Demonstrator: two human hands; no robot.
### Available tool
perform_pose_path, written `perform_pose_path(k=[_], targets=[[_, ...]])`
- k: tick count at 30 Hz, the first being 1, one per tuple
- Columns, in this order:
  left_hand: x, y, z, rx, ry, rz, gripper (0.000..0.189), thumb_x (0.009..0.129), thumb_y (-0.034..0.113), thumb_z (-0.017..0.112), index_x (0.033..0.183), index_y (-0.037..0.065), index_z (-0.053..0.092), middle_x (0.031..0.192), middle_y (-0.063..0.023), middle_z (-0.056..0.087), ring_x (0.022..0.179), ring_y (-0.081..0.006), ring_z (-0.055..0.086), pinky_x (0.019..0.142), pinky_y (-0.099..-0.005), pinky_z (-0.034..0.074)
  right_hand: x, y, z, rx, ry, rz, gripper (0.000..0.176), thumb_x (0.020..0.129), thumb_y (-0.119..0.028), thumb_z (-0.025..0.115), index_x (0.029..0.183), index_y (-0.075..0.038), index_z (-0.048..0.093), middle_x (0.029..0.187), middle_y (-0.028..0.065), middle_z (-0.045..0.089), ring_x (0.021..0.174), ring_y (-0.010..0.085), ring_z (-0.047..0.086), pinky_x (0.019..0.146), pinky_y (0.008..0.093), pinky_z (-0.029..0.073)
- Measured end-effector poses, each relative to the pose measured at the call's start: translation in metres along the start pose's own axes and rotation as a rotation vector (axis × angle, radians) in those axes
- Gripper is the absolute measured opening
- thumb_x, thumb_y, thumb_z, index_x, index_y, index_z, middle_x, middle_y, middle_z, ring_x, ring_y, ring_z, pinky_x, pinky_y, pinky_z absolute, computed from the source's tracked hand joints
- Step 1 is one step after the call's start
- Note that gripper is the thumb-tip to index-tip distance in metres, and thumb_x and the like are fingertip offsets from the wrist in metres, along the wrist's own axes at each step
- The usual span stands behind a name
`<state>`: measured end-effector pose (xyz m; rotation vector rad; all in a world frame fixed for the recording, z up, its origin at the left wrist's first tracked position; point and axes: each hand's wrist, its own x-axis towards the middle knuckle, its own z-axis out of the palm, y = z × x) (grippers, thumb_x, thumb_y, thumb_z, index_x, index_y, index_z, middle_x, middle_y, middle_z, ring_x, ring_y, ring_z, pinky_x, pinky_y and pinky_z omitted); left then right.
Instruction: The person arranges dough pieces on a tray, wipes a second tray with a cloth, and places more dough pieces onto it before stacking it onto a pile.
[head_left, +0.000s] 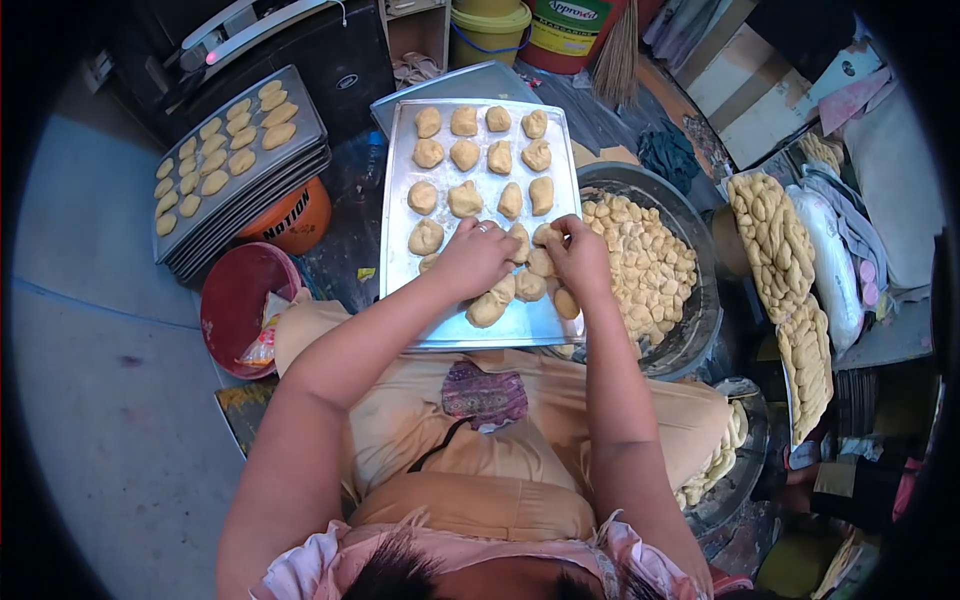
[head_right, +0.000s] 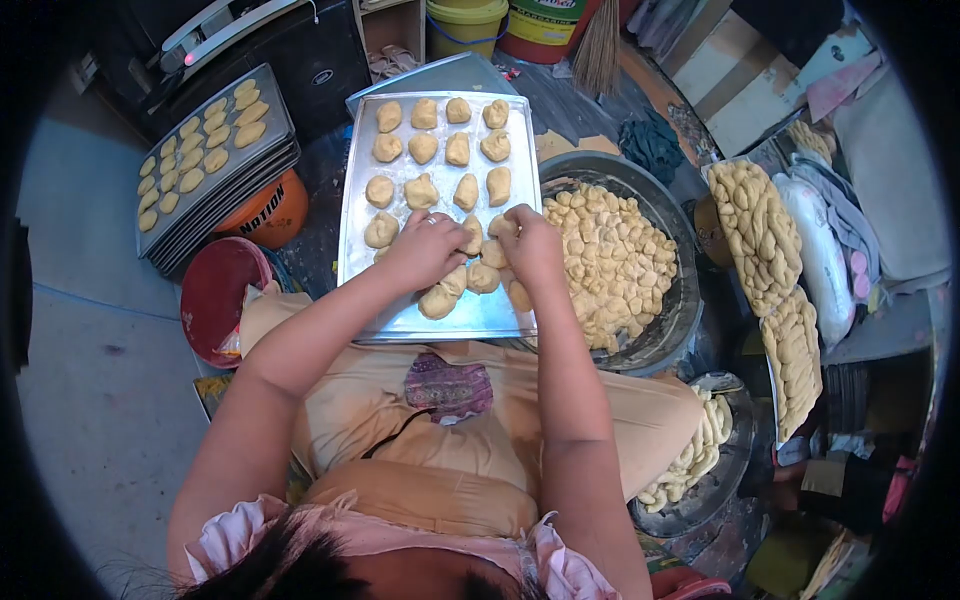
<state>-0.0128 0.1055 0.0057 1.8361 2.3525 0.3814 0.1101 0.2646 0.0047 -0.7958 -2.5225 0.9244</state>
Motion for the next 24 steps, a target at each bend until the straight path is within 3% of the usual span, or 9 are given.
perform_pose_path(k=[3,7,10,12,14,16,17,21,24], targets=[[-0.016,0.006,0.007,0.005,0.266,0.031,0.029,0.083,0.025,0.066,0.109,0.011,0.064,0.106,-0.0077,0.06,0.109,-0.0252,0.054,0.096,-0.0425,0.035,-0.005,0.004,-0.001,-0.087,0.015,-0.03,0.025,0.076,-0.021,0.074,0.094,-0.005,0.067,0.087,0.0121,0.066,0.1,0.0318,0.06,0.09,0.0426,0.042],[-0.04,0.022,0.014,0.095,0.24,-0.036,0.022,0.083,0.025,0.065,0.099,0.01,0.064,0.099,-0.0085,0.056,0.102,-0.027,0.054,0.09,-0.0428,0.036,-0.02,0.002,-0.005,-0.131,-0.026,-0.108,0.031,0.075,-0.021,0.075,0.1,-0.005,0.065,0.097,0.0123,0.063,0.105,0.032,0.056,0.092,0.0458,0.038],[-0.056,0.035,0.016,0.061,0.15,-0.04,0.019,0.083,0.026,0.064,0.092,0.009,0.063,0.094,-0.0084,0.055,0.1,-0.027,0.054,0.087,-0.043,0.037,-0.039,0.009,0.006,-0.047,0.156,-0.224,0.038,0.078,-0.023,0.074,0.11,-0.008,0.061,0.121,0.012,0.054,0.112,0.0333,0.049,0.094,0.0468,0.035],[-0.063,0.049,0.008,-0.012,0.051,-0.084,0.019,0.084,0.028,0.064,0.088,0.009,0.063,0.093,-0.0079,0.054,0.1,-0.0266,0.053,0.087,-0.0431,0.037,-0.051,0.016,0.006,-0.132,0.065,-0.189,0.044,0.08,-0.024,0.072,0.118,-0.01,0.057,0.128,0.0149,0.048,0.117,0.0336,0.046,0.096,0.0456,0.034],[-0.069,0.056,0.005,-0.037,0.08,-0.132,0.027,0.085,0.031,0.064,0.101,0.01,0.064,0.106,-0.0101,0.055,0.108,-0.0282,0.051,0.091,-0.044,0.035,-0.058,0.018,0.001,-0.181,-0.093,-0.132,0.045,0.08,-0.025,0.071,0.12,-0.01,0.056,0.13,0.0162,0.047,0.122,0.0338,0.043,0.098,0.0453,0.033],[-0.078,0.057,0.007,0.0,0.29,-0.149,0.033,0.086,0.033,0.063,0.11,0.01,0.064,0.116,-0.0122,0.055,0.114,-0.0297,0.049,0.094,-0.0448,0.034,-0.066,0.018,0.004,-0.187,0.014,-0.18,0.048,0.08,-0.028,0.071,0.122,-0.011,0.056,0.13,0.0158,0.047,0.124,0.0333,0.041,0.1,0.0471,0.031],[-0.081,0.056,0.006,-0.018,0.256,-0.22,0.041,0.087,0.033,0.062,0.12,0.009,0.061,0.127,-0.0154,0.05,0.122,-0.0321,0.044,0.099,-0.0469,0.031,-0.069,0.018,0.007,-0.189,0.069,-0.203,0.049,0.081,-0.029,0.07,0.123,-0.011,0.056,0.131,0.0157,0.047,0.126,0.033,0.04,0.101,0.048,0.029],[-0.084,0.031,0.012,0.038,0.467,-0.386,0.036,0.088,0.026,0.061,0.119,0.008,0.06,0.126,-0.0148,0.051,0.12,-0.0343,0.045,0.099,-0.049,0.032,-0.083,0.016,0.019,-0.213,0.229,-0.345,0.05,0.082,-0.033,0.068,0.126,-0.013,0.056,0.131,0.0144,0.048,0.128,0.0326,0.037,0.105,0.0524,0.022],[-0.092,0.01,0.011,-0.076,0.3,-0.471,0.03,0.087,0.021,0.061,0.113,0.008,0.06,0.126,-0.0135,0.051,0.118,-0.0343,0.046,0.096,-0.0483,0.036,-0.092,0.009,0.02,-0.206,0.184,-0.39,0.047,0.082,-0.031,0.067,0.124,-0.013,0.059,0.13,0.0133,0.048,0.129,0.0323,0.036,0.106,0.0535,0.019]])
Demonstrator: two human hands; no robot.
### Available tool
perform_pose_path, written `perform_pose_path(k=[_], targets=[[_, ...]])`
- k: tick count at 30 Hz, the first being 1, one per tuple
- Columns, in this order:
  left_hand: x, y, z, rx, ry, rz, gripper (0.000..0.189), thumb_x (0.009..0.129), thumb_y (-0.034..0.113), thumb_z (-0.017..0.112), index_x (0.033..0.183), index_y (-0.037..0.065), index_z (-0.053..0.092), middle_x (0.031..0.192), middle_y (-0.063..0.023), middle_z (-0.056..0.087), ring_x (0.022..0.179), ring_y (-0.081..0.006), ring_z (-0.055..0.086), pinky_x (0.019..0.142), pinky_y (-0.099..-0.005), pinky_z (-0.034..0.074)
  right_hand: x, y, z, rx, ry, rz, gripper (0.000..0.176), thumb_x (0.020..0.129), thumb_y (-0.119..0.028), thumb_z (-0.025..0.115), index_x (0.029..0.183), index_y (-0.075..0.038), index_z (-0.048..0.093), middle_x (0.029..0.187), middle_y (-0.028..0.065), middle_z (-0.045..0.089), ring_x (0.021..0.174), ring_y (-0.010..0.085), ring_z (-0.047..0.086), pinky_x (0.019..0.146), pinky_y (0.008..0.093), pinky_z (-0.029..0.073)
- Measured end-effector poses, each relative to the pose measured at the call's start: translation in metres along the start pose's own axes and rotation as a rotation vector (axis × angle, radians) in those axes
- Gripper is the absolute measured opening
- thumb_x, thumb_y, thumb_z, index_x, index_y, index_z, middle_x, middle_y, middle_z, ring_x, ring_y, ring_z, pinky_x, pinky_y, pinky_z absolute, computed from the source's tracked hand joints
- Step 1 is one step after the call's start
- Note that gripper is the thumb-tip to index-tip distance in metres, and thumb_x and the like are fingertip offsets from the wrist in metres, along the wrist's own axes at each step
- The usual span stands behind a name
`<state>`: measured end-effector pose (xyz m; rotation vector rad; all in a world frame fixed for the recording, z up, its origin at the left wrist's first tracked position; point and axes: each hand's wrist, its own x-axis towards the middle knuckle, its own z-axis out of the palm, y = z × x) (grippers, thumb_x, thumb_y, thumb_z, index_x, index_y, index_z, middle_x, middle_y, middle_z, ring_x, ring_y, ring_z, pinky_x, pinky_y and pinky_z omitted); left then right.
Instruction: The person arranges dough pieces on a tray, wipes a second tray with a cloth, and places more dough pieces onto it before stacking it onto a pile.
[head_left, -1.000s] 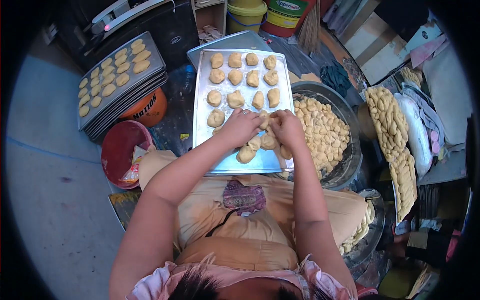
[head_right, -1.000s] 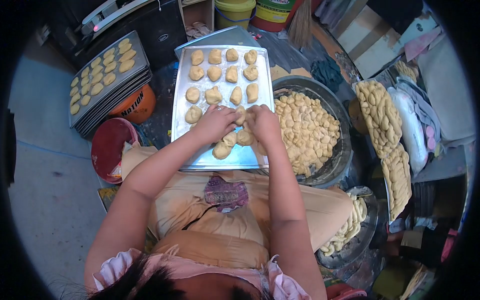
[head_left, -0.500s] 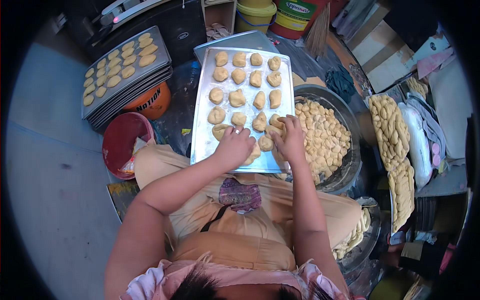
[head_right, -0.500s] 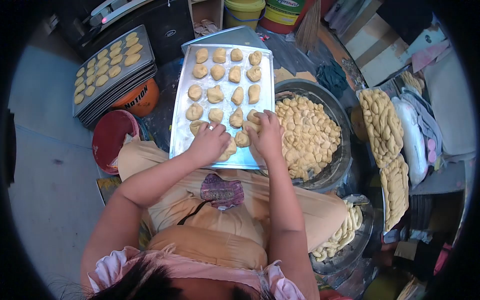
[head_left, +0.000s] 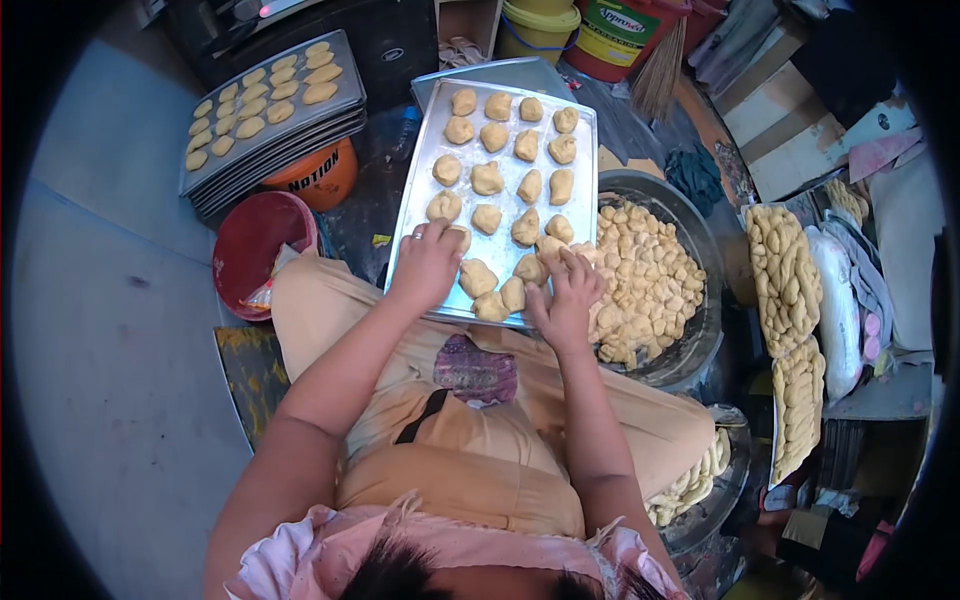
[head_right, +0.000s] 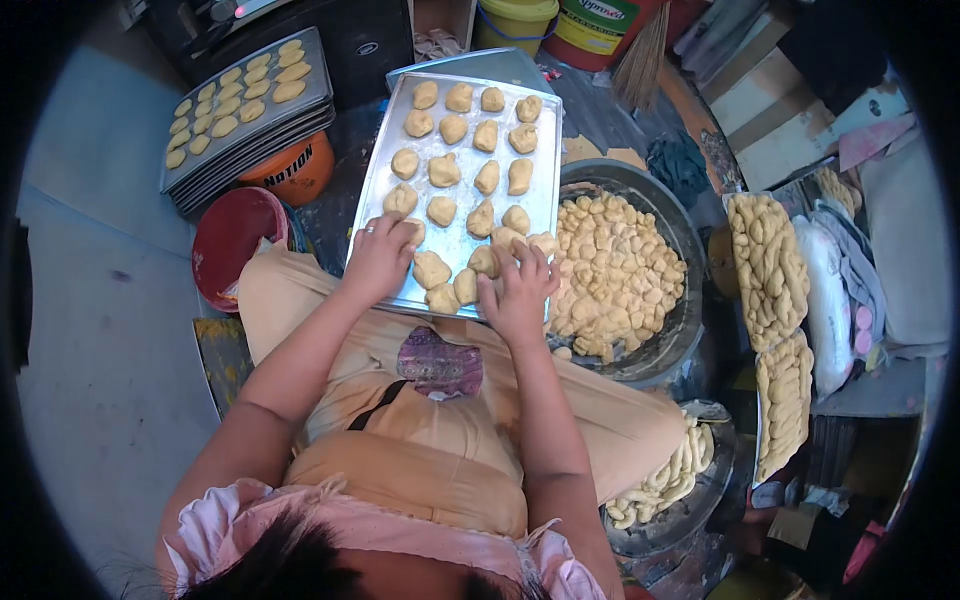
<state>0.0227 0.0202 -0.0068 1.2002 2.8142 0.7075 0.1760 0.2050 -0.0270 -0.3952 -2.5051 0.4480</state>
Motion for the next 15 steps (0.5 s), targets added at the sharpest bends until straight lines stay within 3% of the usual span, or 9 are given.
perform_pose_path(k=[1,5,9,13,15], targets=[[0.002,-0.003,-0.003,-0.001,0.023,0.009,0.026,0.085,0.018,0.063,0.108,0.007,0.06,0.12,-0.0139,0.054,0.109,-0.0344,0.053,0.09,-0.0458,0.042,0.0,-0.004,-0.002,-0.017,-0.038,-0.012,0.046,0.081,-0.03,0.067,0.123,-0.013,0.06,0.13,0.0129,0.049,0.129,0.0323,0.036,0.106,0.0532,0.019],[0.003,-0.008,-0.016,-0.139,0.001,-0.19,0.034,0.082,0.018,0.067,0.111,0.005,0.058,0.101,-0.0179,0.062,0.093,-0.0383,0.062,0.083,-0.0448,0.049,0.002,-0.01,-0.003,0.021,-0.052,-0.005,0.043,0.081,-0.028,0.066,0.12,-0.012,0.061,0.126,0.0118,0.051,0.125,0.031,0.04,0.107,0.0524,0.019],[0.003,-0.016,-0.024,-0.305,-0.047,-0.29,0.031,0.081,0.016,0.067,0.108,0.003,0.06,0.097,-0.0196,0.063,0.094,-0.0379,0.062,0.082,-0.0453,0.049,0.006,-0.02,-0.013,0.265,-0.161,-0.088,0.053,0.08,-0.032,0.068,0.128,-0.013,0.057,0.126,0.0122,0.052,0.127,0.031,0.04,0.108,0.0545,0.018],[0.002,-0.026,-0.024,-0.304,-0.052,-0.242,0.026,0.08,0.015,0.066,0.101,0.002,0.062,0.096,-0.019,0.062,0.092,-0.0372,0.062,0.081,-0.0446,0.049,0.006,-0.048,-0.019,0.047,-0.313,-0.192,0.073,0.076,-0.044,0.072,0.137,-0.014,0.048,0.126,0.0125,0.053,0.128,0.0326,0.04,0.109,0.0576,0.016],[0.0,-0.026,-0.026,-0.236,-0.048,-0.218,0.023,0.079,0.015,0.066,0.098,0.002,0.063,0.096,-0.0179,0.061,0.092,-0.0369,0.061,0.082,-0.0444,0.049,-0.002,-0.052,0.003,-0.023,-0.323,-0.173,0.072,0.077,-0.045,0.071,0.138,-0.014,0.047,0.124,0.0119,0.054,0.127,0.0316,0.041,0.108,0.0586,0.017]])
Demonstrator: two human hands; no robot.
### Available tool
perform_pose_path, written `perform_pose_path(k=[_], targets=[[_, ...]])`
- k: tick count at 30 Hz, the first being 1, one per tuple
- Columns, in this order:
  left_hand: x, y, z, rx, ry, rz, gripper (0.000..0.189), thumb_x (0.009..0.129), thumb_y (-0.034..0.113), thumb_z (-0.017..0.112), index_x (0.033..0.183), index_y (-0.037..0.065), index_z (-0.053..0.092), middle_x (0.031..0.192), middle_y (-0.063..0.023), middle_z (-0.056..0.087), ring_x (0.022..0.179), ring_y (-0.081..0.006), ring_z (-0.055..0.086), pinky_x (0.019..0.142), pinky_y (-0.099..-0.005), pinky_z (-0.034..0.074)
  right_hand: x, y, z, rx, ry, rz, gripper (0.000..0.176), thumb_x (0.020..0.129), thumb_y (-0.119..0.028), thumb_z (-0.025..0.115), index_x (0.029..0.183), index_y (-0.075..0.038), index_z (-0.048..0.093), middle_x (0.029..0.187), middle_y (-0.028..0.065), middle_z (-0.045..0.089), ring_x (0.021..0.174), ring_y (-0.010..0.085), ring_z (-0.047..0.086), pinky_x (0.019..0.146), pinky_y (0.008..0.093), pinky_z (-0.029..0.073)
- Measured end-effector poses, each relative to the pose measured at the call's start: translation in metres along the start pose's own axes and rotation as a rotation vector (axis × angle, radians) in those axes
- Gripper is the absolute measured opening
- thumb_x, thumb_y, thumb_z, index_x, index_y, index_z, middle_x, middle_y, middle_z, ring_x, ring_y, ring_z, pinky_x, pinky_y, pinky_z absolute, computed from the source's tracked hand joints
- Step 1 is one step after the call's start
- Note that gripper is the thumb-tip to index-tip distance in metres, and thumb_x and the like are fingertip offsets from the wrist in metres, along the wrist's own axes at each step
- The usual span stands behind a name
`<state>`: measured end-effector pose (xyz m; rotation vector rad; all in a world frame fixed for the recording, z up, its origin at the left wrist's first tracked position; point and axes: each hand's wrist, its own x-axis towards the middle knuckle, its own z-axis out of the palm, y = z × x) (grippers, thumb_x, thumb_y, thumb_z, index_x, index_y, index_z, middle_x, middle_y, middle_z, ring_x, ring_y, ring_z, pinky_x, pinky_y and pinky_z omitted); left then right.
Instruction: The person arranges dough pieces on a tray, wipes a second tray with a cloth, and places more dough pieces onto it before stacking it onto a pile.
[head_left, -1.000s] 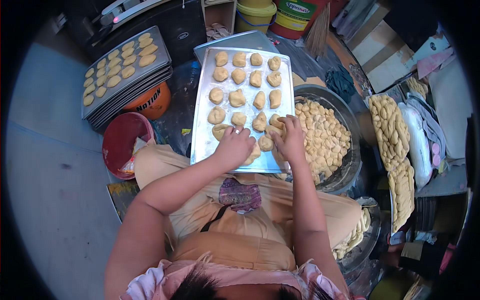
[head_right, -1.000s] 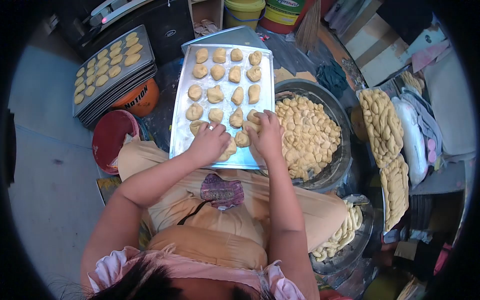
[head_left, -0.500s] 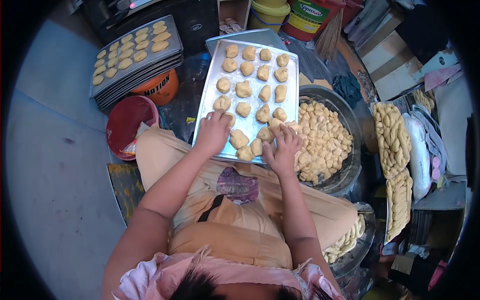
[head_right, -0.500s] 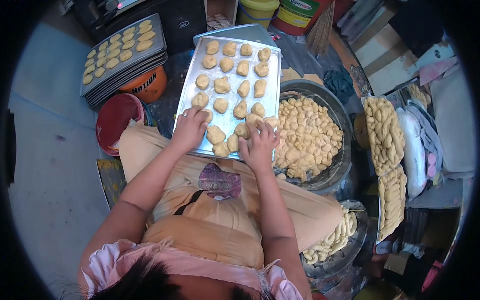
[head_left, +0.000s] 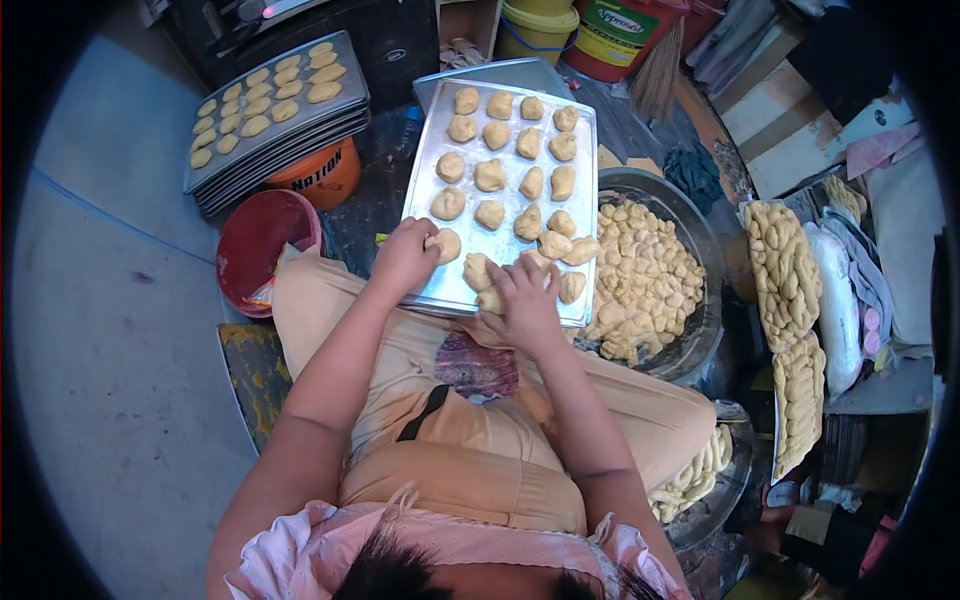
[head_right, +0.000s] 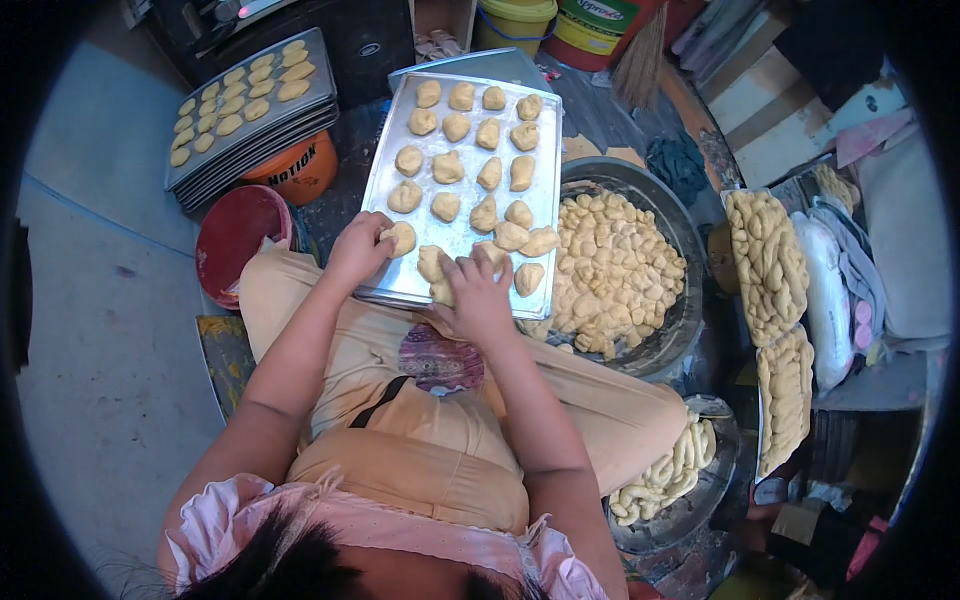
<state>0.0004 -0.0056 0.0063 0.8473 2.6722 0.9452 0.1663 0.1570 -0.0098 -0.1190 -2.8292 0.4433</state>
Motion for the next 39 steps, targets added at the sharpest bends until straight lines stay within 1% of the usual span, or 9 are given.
perform_pose_path(k=[5,14,18,22,25,29,33,34,39], targets=[[-0.004,0.003,0.007,0.122,0.188,0.095,0.022,0.078,0.019,0.068,0.09,0.003,0.062,0.096,-0.0143,0.06,0.097,-0.0349,0.057,0.084,-0.0455,0.046,0.007,-0.02,0.03,-0.015,0.032,0.107,0.069,0.078,-0.036,0.072,0.138,-0.012,0.046,0.119,0.0082,0.056,0.124,0.0276,0.044,0.107,0.0593,0.019],[-0.019,0.026,0.036,0.191,0.014,0.321,0.029,0.08,0.02,0.067,0.104,0.005,0.064,0.101,-0.0122,0.064,0.098,-0.0326,0.059,0.09,-0.0446,0.042,-0.025,0.008,0.029,0.306,0.184,0.012,0.05,0.079,-0.016,0.07,0.126,-0.009,0.054,0.12,0.0108,0.059,0.125,0.0294,0.048,0.11,0.0509,0.021],[-0.008,0.022,0.048,0.17,0.079,0.355,0.031,0.08,0.01,0.063,0.111,0.008,0.064,0.104,-0.0117,0.063,0.1,-0.0326,0.059,0.092,-0.0437,0.042,-0.025,0.015,0.03,0.548,0.333,0.069,0.044,0.078,-0.006,0.066,0.121,-0.005,0.055,0.117,0.0136,0.059,0.115,0.0328,0.054,0.107,0.046,0.032],[-0.006,0.024,0.052,0.164,0.192,0.433,0.027,0.081,0.01,0.062,0.108,0.007,0.064,0.109,-0.011,0.062,0.101,-0.0319,0.058,0.091,-0.0441,0.042,-0.031,0.015,0.027,0.915,0.404,0.327,0.039,0.086,-0.005,0.06,0.123,-0.002,0.05,0.117,0.0136,0.057,0.11,0.0228,0.057,0.097,0.0384,0.047],[-0.011,0.038,0.045,0.106,0.182,0.503,0.024,0.081,0.015,0.064,0.103,0.006,0.064,0.109,-0.0099,0.06,0.103,-0.0297,0.055,0.09,-0.0436,0.041,-0.025,0.031,0.015,1.326,0.526,0.498,0.033,0.089,-0.01,0.056,0.121,-0.003,0.049,0.112,0.0126,0.057,0.1,0.0224,0.059,0.09,0.0386,0.05],[-0.027,0.06,0.048,0.163,-0.027,0.604,0.029,0.079,0.021,0.069,0.102,0.006,0.062,0.104,-0.0089,0.058,0.104,-0.0272,0.053,0.09,-0.0415,0.039,-0.019,0.049,-0.016,1.741,0.555,0.611,0.021,0.092,-0.015,0.058,0.109,-0.004,0.055,0.091,0.0029,0.058,0.083,0.012,0.058,0.072,0.0234,0.049],[-0.038,0.065,0.069,0.209,-0.143,0.62,0.039,0.075,0.021,0.071,0.108,0.006,0.058,0.098,-0.0108,0.056,0.098,-0.0304,0.055,0.087,-0.0418,0.04,-0.017,0.051,-0.03,1.045,0.442,0.615,0.019,0.087,-0.014,0.066,0.103,-0.005,0.059,0.082,0.0045,0.059,0.078,0.0138,0.059,0.069,0.0254,0.049],[-0.038,0.065,0.068,0.209,-0.192,0.609,0.04,0.074,0.021,0.071,0.109,0.005,0.058,0.097,-0.0117,0.056,0.096,-0.0315,0.055,0.086,-0.0423,0.041,-0.018,0.066,-0.021,0.477,0.41,0.376,0.025,0.082,-0.013,0.067,0.105,-0.005,0.061,0.089,0.0088,0.062,0.081,0.0225,0.063,0.071,0.0326,0.051],[-0.04,0.058,0.042,-0.052,-0.238,0.438,0.039,0.071,0.017,0.07,0.107,0.004,0.059,0.096,-0.0161,0.055,0.092,-0.0352,0.056,0.084,-0.0435,0.044,-0.007,0.034,-0.023,0.146,0.136,0.36,0.033,0.079,-0.018,0.068,0.109,-0.006,0.062,0.108,0.0144,0.062,0.09,0.0327,0.063,0.074,0.0417,0.051]])
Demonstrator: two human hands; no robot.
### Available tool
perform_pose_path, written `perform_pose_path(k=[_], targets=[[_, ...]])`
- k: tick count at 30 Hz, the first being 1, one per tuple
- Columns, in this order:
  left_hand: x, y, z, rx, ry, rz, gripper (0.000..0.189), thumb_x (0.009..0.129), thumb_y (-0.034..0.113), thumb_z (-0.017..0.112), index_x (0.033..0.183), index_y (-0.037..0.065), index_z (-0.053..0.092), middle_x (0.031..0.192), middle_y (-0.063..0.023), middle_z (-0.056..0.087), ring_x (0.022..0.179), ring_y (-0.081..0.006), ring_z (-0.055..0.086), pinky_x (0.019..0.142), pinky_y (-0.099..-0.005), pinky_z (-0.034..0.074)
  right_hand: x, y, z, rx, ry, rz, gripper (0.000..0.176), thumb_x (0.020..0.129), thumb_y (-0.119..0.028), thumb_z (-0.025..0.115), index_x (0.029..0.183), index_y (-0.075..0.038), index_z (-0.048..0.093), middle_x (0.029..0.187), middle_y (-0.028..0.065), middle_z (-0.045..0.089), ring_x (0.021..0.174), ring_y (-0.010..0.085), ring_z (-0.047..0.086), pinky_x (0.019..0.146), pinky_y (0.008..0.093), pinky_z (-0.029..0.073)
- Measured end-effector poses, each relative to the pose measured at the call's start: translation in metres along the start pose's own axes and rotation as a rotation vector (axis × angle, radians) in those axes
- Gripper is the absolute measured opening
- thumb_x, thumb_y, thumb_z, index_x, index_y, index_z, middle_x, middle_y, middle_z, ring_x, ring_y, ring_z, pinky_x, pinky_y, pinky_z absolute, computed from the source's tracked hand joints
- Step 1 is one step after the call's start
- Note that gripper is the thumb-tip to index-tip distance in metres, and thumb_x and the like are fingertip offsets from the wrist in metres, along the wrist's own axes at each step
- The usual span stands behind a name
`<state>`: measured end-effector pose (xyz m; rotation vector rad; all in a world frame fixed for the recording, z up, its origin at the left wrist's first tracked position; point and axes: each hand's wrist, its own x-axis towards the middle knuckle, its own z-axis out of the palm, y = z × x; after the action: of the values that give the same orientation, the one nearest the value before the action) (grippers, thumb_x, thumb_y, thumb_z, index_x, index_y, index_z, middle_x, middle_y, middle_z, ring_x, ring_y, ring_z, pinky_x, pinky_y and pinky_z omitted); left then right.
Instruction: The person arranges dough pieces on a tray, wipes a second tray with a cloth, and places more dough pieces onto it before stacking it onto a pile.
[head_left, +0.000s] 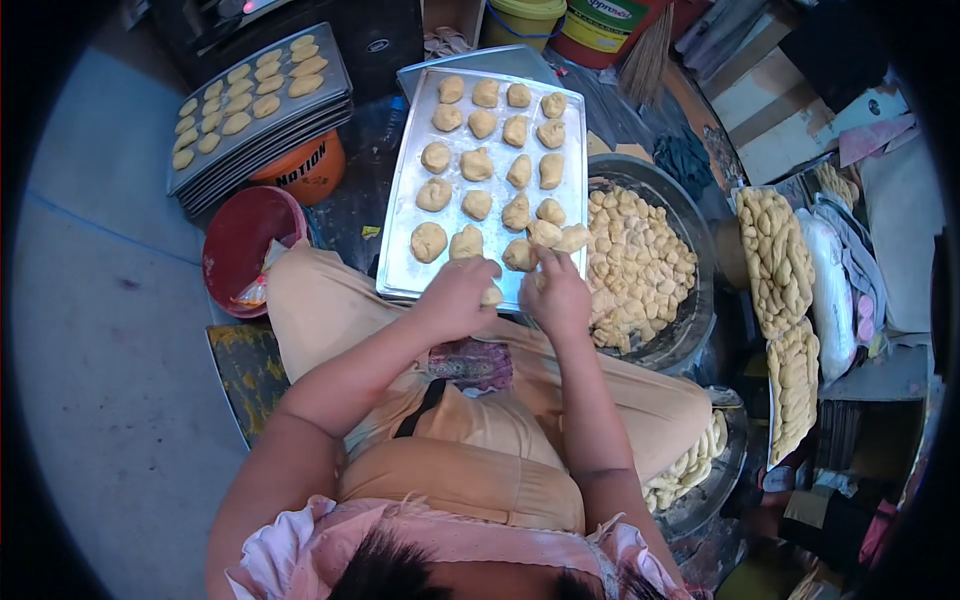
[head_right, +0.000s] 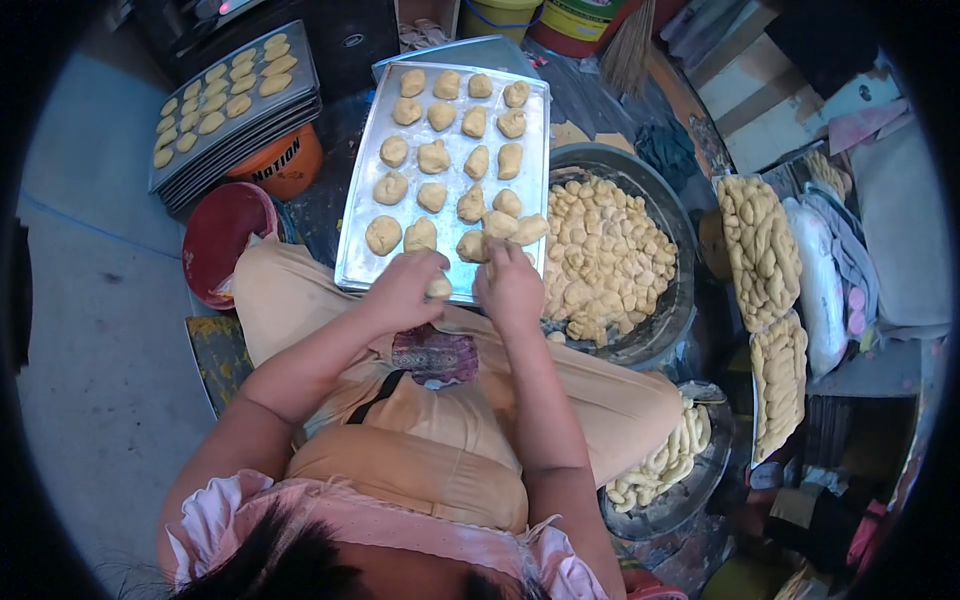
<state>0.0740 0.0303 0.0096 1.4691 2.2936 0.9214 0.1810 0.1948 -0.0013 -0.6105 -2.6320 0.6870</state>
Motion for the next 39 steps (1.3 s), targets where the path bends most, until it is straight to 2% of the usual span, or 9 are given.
perform_pose_path(k=[6,10,14,15,18,23,32,35,39], targets=[[0.004,-0.037,-0.018,-0.26,0.322,-0.183,0.029,0.074,0.014,0.068,0.099,0.001,0.06,0.094,-0.0162,0.056,0.097,-0.0363,0.056,0.086,-0.0403,0.046,0.0,-0.022,0.016,0.097,-0.12,0.025,0.029,0.079,-0.021,0.07,0.102,-0.005,0.06,0.099,0.0135,0.066,0.089,0.0342,0.064,0.074,0.043,0.051],[0.007,-0.041,-0.007,-0.718,0.289,-0.398,0.02,0.086,0.015,0.062,0.099,0.001,0.056,0.085,-0.0046,0.052,0.08,-0.0151,0.052,0.077,-0.0276,0.045,-0.002,-0.011,0.009,0.227,0.031,0.04,0.032,0.079,-0.017,0.068,0.109,-0.009,0.06,0.1,0.0165,0.065,0.093,0.0365,0.063,0.081,0.0418,0.051],[0.006,-0.019,-0.007,-0.581,0.248,-0.299,0.026,0.088,0.025,0.066,0.101,0.004,0.057,0.082,-0.004,0.052,0.077,-0.0131,0.054,0.068,-0.0307,0.046,0.025,0.038,-0.006,0.142,0.167,0.071,0.05,0.079,-0.021,0.07,0.124,-0.006,0.055,0.122,0.019,0.053,0.106,0.0369,0.059,0.088,0.0426,0.049],[0.006,-0.016,-0.007,-0.312,0.2,-0.231,0.03,0.084,0.031,0.069,0.099,0.005,0.061,0.096,-0.0138,0.061,0.08,-0.0296,0.063,0.073,-0.0376,0.05,0.029,0.043,-0.006,0.137,0.138,0.096,0.054,0.078,-0.023,0.072,0.126,-0.005,0.054,0.124,0.0191,0.052,0.107,0.0369,0.058,0.089,0.0426,0.049],[0.004,0.0,-0.006,0.024,0.088,-0.13,0.03,0.082,0.029,0.07,0.1,0.006,0.064,0.099,-0.0142,0.06,0.087,-0.0339,0.063,0.074,-0.0411,0.051,0.037,0.047,-0.01,0.099,0.028,0.179,0.068,0.074,-0.03,0.078,0.13,-0.003,0.051,0.126,0.0187,0.049,0.11,0.0368,0.056,0.091,0.0426,0.049],[0.005,-0.003,0.015,0.048,0.109,-0.087,0.033,0.082,0.025,0.067,0.109,0.006,0.063,0.117,-0.0126,0.058,0.098,-0.0332,0.062,0.083,-0.0411,0.052,0.014,0.03,-0.023,-0.011,-0.14,0.269,0.08,0.066,-0.034,0.084,0.13,-0.003,0.049,0.128,0.0183,0.048,0.111,0.0358,0.056,0.09,0.0427,0.049],[0.029,0.016,0.009,0.136,0.197,0.036,0.029,0.081,0.02,0.064,0.106,0.005,0.062,0.114,-0.0125,0.059,0.093,-0.0313,0.064,0.076,-0.0422,0.053,-0.015,0.066,-0.006,0.262,0.043,0.271,0.049,0.069,-0.018,0.08,0.108,-0.005,0.052,0.092,0.0116,0.064,0.084,0.028,0.065,0.074,0.0362,0.053],[0.065,0.029,0.02,0.256,0.063,-0.019,0.025,0.08,0.016,0.062,0.102,0.004,0.062,0.107,-0.0131,0.062,0.091,-0.03,0.065,0.073,-0.0418,0.054,-0.014,0.074,-0.02,1.046,0.017,0.656,0.037,0.075,-0.01,0.076,0.103,-0.008,0.052,0.087,0.0072,0.062,0.075,0.0176,0.063,0.063,0.0288,0.051],[0.096,0.031,0.052,0.408,0.023,-0.119,0.025,0.077,0.014,0.062,0.099,0.002,0.062,0.094,-0.016,0.064,0.081,-0.0317,0.067,0.069,-0.0438,0.054,-0.016,0.084,-0.031,1.191,0.157,0.593,0.031,0.078,-0.002,0.071,0.101,-0.01,0.052,0.09,0.0022,0.059,0.066,0.0114,0.058,0.052,0.0234,0.046]])
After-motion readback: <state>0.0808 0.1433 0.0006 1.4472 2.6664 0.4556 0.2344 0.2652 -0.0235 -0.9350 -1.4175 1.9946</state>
